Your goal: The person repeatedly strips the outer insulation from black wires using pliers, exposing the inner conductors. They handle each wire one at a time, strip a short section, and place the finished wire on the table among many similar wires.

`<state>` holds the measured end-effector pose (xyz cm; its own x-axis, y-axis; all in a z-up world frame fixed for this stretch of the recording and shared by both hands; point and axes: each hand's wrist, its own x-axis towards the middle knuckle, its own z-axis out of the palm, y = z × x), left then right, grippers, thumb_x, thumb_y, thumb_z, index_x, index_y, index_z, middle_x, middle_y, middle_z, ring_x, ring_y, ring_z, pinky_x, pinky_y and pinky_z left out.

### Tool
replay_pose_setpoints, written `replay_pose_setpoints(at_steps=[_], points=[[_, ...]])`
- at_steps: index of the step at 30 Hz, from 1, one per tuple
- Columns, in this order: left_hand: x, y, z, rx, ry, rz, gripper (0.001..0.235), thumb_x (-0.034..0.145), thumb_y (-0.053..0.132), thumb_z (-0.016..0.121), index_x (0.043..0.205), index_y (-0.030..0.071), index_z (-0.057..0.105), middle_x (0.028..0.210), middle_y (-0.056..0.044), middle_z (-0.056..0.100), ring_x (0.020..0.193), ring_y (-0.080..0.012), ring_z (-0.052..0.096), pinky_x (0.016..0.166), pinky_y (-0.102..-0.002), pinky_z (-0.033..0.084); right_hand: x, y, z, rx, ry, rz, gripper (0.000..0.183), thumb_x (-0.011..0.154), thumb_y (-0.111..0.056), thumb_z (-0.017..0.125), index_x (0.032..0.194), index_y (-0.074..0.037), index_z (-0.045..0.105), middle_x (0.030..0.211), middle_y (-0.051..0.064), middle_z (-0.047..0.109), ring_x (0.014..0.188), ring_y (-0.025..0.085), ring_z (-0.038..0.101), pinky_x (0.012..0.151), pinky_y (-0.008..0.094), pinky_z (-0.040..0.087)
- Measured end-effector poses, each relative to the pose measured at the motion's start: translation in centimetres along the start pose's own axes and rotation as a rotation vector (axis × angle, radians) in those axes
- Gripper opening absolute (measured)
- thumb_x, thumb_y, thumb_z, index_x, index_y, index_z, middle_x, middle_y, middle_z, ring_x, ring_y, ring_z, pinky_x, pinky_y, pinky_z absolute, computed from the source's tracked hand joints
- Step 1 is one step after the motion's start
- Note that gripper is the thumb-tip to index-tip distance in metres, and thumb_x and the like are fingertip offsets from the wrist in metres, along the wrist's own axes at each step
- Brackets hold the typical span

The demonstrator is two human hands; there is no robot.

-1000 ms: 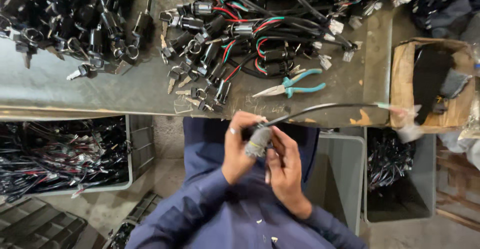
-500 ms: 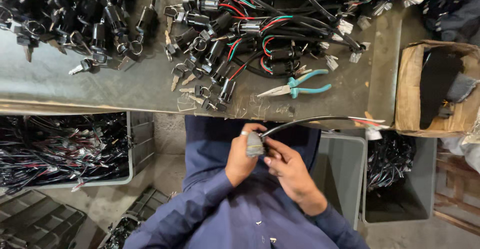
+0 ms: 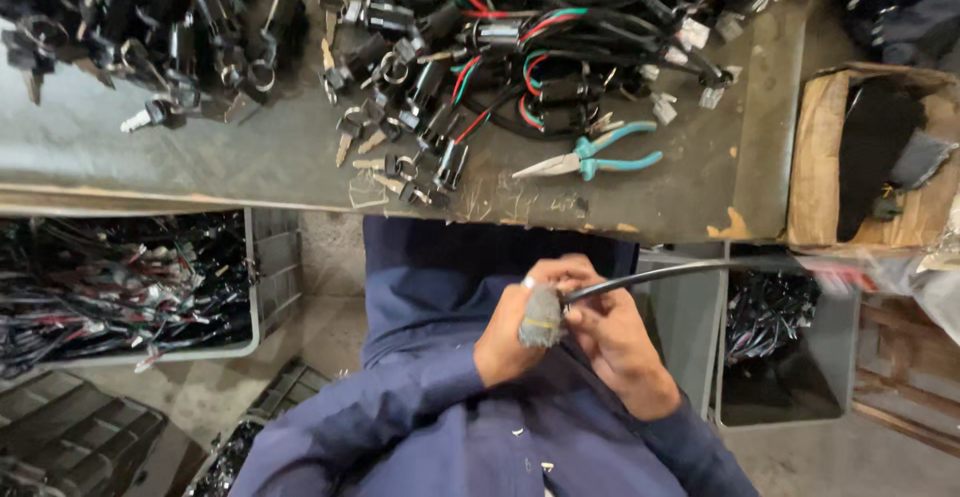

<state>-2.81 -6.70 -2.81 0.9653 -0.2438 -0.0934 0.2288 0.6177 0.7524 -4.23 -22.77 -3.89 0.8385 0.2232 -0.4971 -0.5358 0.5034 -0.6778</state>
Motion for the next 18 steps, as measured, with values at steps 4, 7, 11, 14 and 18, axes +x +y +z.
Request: replay_pose_setpoints(at_steps=[4,7,11,14,18], points=[[2.1,-1.7,1.0,-0.020,0.123,0.131,0.031,0.101,0.003,0.059,0.132,0.004,0.057,0.113,-0.005,0.059,0.106,-0.0148,0.058,0.094,-0.028,0.050,1.1,-1.2,4.3,0.258,-0.030,-0.188,0.029,0.091,-0.012,0.083,0.110,-0.003,0.064,0.106,0.006,0.063,0.099,0.018,0.063,0.087,0.031,0.052],[3.7,-1.9,0.9,-0.150,0.153,0.132,0.027,0.104,0.009,0.054,0.132,0.008,0.053,0.123,-0.006,0.059,0.114,-0.0145,0.059,0.102,-0.027,0.050,1.7,-5.6,6.7,-0.201,-0.113,-0.325,0.025,0.089,-0.014,0.079,0.107,-0.005,0.065,0.121,0.000,0.061,0.112,0.016,0.061,0.097,0.031,0.052],[5.6,-0.1,-1.4,-0.352,0.048,-0.060,0.014,0.107,0.014,0.050,0.121,0.015,0.046,0.089,-0.010,0.061,0.059,-0.0119,0.055,0.045,-0.021,0.042,5.2,-12.4,6.2,-1.504,0.110,-0.916,0.036,0.094,-0.019,0.075,0.127,-0.009,0.066,0.136,0.008,0.061,0.128,0.031,0.055,0.111,0.043,0.043],[5.0,2.1,-2.6,-0.221,0.063,-0.134,0.016,0.105,0.010,0.050,0.118,0.017,0.043,0.090,-0.006,0.056,0.058,-0.0082,0.045,0.048,-0.021,0.034,6.8,-13.1,5.1,-1.905,0.082,-0.947,0.060,0.088,-0.029,0.082,0.141,-0.007,0.065,0.137,0.013,0.054,0.123,0.038,0.047,0.107,0.051,0.037],[4.7,4.2,-2.6,-0.196,0.103,-0.153,0.014,0.103,0.012,0.051,0.112,0.017,0.042,0.083,-0.004,0.054,0.051,-0.0056,0.040,0.043,-0.020,0.029,7.8,-12.1,4.1,-1.961,0.201,-0.894,0.058,0.088,-0.039,0.086,0.133,-0.008,0.067,0.121,0.014,0.053,0.114,0.034,0.044,0.102,0.052,0.036]])
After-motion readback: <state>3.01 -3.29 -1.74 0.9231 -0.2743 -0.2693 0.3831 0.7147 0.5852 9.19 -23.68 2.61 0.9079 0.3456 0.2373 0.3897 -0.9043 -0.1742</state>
